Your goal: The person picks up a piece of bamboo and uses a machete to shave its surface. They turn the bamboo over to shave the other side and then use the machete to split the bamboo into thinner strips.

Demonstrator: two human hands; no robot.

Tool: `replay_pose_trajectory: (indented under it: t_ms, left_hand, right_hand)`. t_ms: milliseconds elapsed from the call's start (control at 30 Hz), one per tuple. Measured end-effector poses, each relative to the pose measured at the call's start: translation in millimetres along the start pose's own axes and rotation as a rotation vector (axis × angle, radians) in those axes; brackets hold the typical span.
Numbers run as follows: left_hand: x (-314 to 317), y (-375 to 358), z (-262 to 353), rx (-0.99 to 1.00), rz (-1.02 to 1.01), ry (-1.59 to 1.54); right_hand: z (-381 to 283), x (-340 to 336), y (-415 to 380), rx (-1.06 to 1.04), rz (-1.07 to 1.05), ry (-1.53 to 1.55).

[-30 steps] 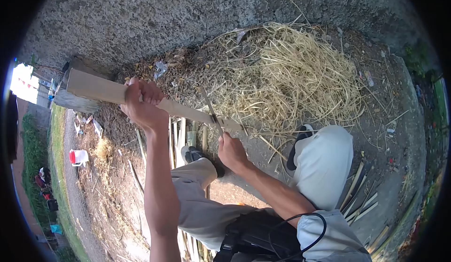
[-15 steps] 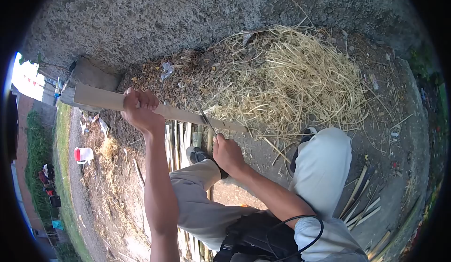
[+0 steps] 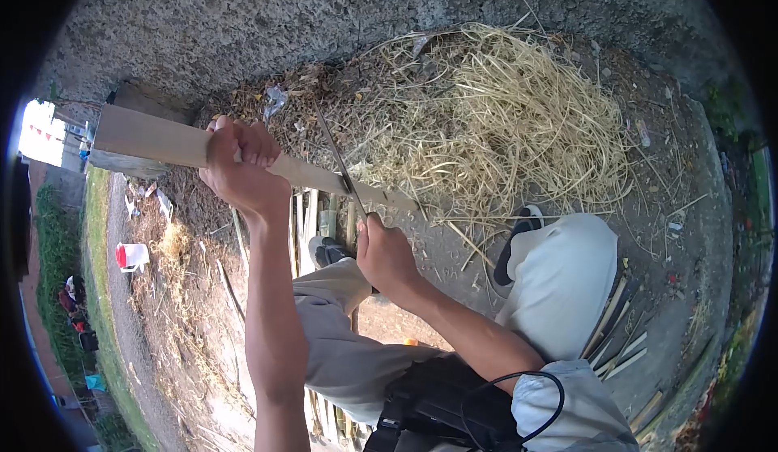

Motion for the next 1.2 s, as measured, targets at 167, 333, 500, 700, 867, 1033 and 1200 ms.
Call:
replay_pose_trajectory:
  t_ms: [167, 333, 500, 700, 867, 1033, 1200]
  left_hand:
    - [-1, -1, 0, -0.007, -0.020, -0.020]
    - [0, 1, -4, -0.004, -0.019, 0.003]
    - [0, -3, -5, -0.010, -0.026, 0.015]
    - [-1, 6, -3, -0.026, -0.006, 0.006]
    - [-3, -3, -1, -0.026, -0.016, 0.029]
    - [-3, 10, 0, 0.004, -0.001, 0.020]
    - [0, -3, 3, -0.023, -0.035, 0.055]
  right_hand:
    - [91, 34, 12, 0.162, -0.014, -0.146]
    - [56, 19, 18, 0.079, 0.028, 0.010]
    - [55, 33, 4, -0.046, 0.098, -0.018]
    - [60, 26, 15, 0.155, 0.013, 0.082]
    - [40, 32, 1, 0.047, 0.072, 0.037]
    - [84, 42, 16, 0.141, 0.044, -0.070]
    - [13, 22, 3, -0.147, 0.138, 0.075]
Point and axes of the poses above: each hand's wrist, its own y-axis towards the middle knuckle, its own x-axis out of the palm, z = x × y, the point moved 3 cm from there along y, towards the middle knuckle, and after that the axes turned 9 degrees about x, right-handed, at the moved point
